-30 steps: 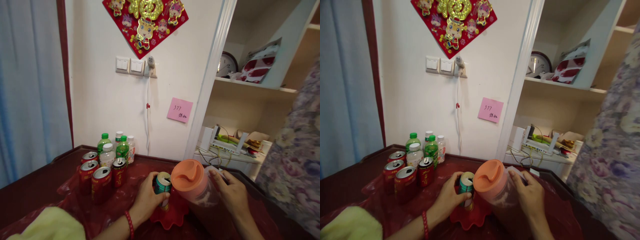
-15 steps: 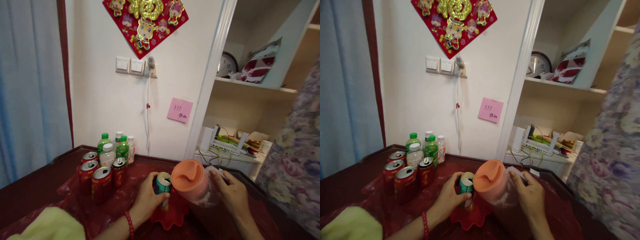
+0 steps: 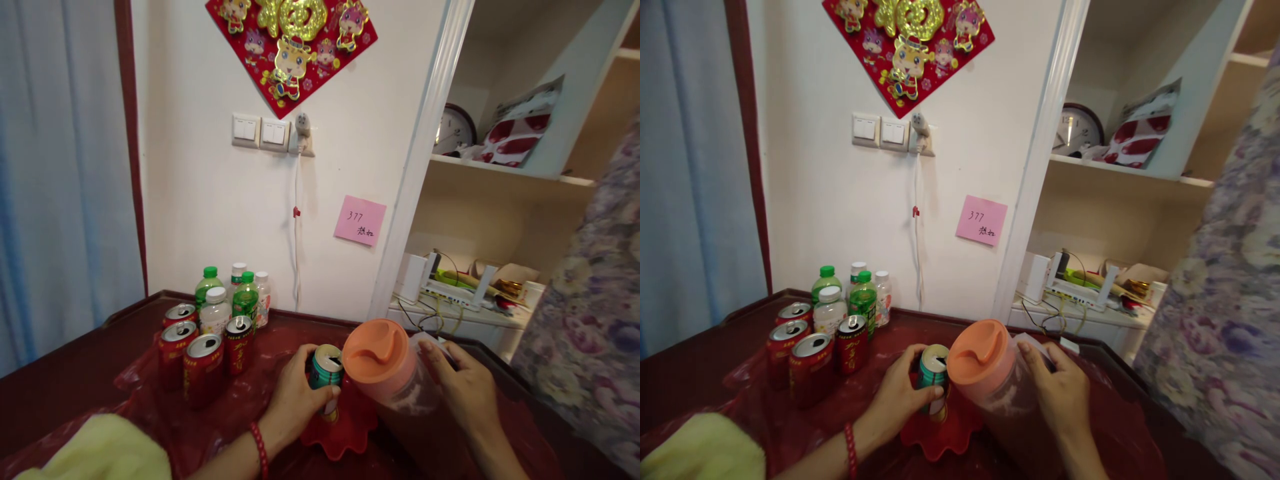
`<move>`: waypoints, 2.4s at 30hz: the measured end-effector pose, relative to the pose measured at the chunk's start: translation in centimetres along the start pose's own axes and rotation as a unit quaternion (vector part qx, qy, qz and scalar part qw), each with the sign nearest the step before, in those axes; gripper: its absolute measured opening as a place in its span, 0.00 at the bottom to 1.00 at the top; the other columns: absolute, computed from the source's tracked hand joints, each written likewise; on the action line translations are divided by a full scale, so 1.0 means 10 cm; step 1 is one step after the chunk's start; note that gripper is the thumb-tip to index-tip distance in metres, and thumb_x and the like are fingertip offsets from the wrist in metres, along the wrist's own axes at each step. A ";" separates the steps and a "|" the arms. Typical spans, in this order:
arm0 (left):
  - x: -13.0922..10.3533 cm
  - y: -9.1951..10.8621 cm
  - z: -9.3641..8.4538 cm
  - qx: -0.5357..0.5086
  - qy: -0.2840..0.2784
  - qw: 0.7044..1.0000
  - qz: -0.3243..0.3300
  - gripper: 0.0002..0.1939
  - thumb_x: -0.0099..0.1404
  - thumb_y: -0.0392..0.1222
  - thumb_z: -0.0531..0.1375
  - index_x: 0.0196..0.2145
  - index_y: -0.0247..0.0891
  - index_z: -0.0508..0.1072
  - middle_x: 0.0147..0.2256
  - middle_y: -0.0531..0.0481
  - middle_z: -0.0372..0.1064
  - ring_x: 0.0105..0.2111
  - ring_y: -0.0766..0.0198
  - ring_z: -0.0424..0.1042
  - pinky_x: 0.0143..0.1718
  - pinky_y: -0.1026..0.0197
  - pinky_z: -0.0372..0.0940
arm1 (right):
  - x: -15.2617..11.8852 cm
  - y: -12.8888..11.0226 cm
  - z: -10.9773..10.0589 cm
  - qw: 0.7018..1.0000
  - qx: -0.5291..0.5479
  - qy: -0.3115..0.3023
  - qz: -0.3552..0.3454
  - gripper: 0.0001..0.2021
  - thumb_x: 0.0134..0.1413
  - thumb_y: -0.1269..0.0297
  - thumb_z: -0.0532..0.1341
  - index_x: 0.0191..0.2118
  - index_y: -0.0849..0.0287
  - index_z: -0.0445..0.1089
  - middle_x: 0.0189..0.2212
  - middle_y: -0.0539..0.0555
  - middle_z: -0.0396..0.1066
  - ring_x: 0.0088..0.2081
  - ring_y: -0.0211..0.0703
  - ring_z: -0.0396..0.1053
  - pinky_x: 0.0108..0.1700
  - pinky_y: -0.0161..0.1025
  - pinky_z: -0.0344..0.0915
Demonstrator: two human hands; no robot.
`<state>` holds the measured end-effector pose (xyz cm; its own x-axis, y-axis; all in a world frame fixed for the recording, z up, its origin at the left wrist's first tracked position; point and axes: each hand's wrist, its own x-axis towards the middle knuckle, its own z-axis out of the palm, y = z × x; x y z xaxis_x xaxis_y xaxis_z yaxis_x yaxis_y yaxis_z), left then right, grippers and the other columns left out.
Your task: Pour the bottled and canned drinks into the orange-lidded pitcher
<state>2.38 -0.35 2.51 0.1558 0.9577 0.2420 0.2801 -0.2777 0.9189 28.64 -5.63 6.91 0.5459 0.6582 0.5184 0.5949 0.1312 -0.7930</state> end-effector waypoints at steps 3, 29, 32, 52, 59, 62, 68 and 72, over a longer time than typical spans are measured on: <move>-0.01 0.00 0.00 -0.001 -0.002 1.000 0.001 0.28 0.48 0.33 0.70 0.48 0.40 0.71 0.50 0.44 0.78 0.51 0.49 0.74 0.54 0.52 0.64 | 0.00 0.00 0.00 1.000 0.003 -0.002 0.001 0.27 0.51 0.33 0.62 0.25 0.55 0.70 0.19 0.45 0.60 0.26 0.42 0.59 0.30 0.37 0.55; 0.00 0.00 0.00 0.007 0.000 1.000 -0.010 0.29 0.47 0.32 0.70 0.49 0.39 0.71 0.49 0.45 0.78 0.51 0.50 0.74 0.52 0.54 0.65 | -0.01 -0.03 0.00 1.000 -0.010 0.003 -0.004 0.26 0.51 0.34 0.61 0.23 0.55 0.68 0.19 0.45 0.60 0.26 0.42 0.59 0.31 0.37 0.55; 0.00 0.00 0.01 0.004 0.000 1.000 -0.007 0.29 0.47 0.32 0.70 0.49 0.40 0.71 0.49 0.45 0.78 0.50 0.51 0.74 0.52 0.55 0.65 | -0.01 -0.03 0.00 1.000 -0.011 0.004 -0.002 0.26 0.51 0.34 0.61 0.23 0.54 0.67 0.19 0.44 0.59 0.26 0.41 0.59 0.31 0.37 0.55; 0.00 -0.02 0.02 0.007 0.005 1.000 0.004 0.27 0.47 0.32 0.69 0.47 0.41 0.71 0.48 0.46 0.78 0.50 0.51 0.74 0.53 0.53 0.65 | -0.02 -0.04 0.00 1.000 -0.003 -0.004 0.006 0.27 0.51 0.33 0.61 0.23 0.55 0.67 0.18 0.44 0.58 0.26 0.41 0.58 0.31 0.37 0.54; -0.03 0.01 0.00 0.010 0.002 1.000 0.003 0.27 0.48 0.32 0.69 0.47 0.41 0.72 0.48 0.46 0.79 0.50 0.50 0.75 0.53 0.53 0.66 | -0.01 -0.02 0.00 1.000 -0.016 0.004 -0.005 0.27 0.51 0.33 0.61 0.23 0.55 0.67 0.19 0.44 0.59 0.26 0.41 0.59 0.31 0.37 0.55; -0.03 0.03 0.01 0.007 0.003 1.000 -0.006 0.27 0.47 0.32 0.69 0.47 0.41 0.72 0.48 0.46 0.79 0.51 0.50 0.75 0.53 0.52 0.66 | -0.01 -0.01 0.01 1.000 -0.011 0.006 -0.008 0.27 0.51 0.34 0.62 0.22 0.54 0.64 0.19 0.44 0.56 0.26 0.40 0.57 0.30 0.37 0.54; -0.01 0.01 0.02 0.012 0.005 1.000 -0.004 0.28 0.47 0.31 0.69 0.47 0.40 0.72 0.49 0.46 0.78 0.51 0.50 0.74 0.53 0.53 0.66 | -0.02 -0.03 0.01 1.000 -0.005 0.006 -0.003 0.27 0.51 0.34 0.62 0.21 0.54 0.61 0.19 0.44 0.55 0.26 0.40 0.57 0.30 0.36 0.53; -0.01 0.01 0.02 0.014 0.005 1.000 -0.007 0.28 0.47 0.31 0.70 0.48 0.40 0.71 0.49 0.46 0.78 0.51 0.50 0.74 0.54 0.53 0.66 | -0.02 -0.03 0.00 1.000 -0.005 0.006 -0.002 0.28 0.49 0.33 0.62 0.21 0.54 0.59 0.18 0.44 0.53 0.26 0.39 0.55 0.30 0.36 0.53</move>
<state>2.54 -0.52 2.47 0.1424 0.9621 0.2323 0.3090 -0.2662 0.9131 28.29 -5.78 7.05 0.5506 0.6490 0.5251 0.6027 0.1262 -0.7879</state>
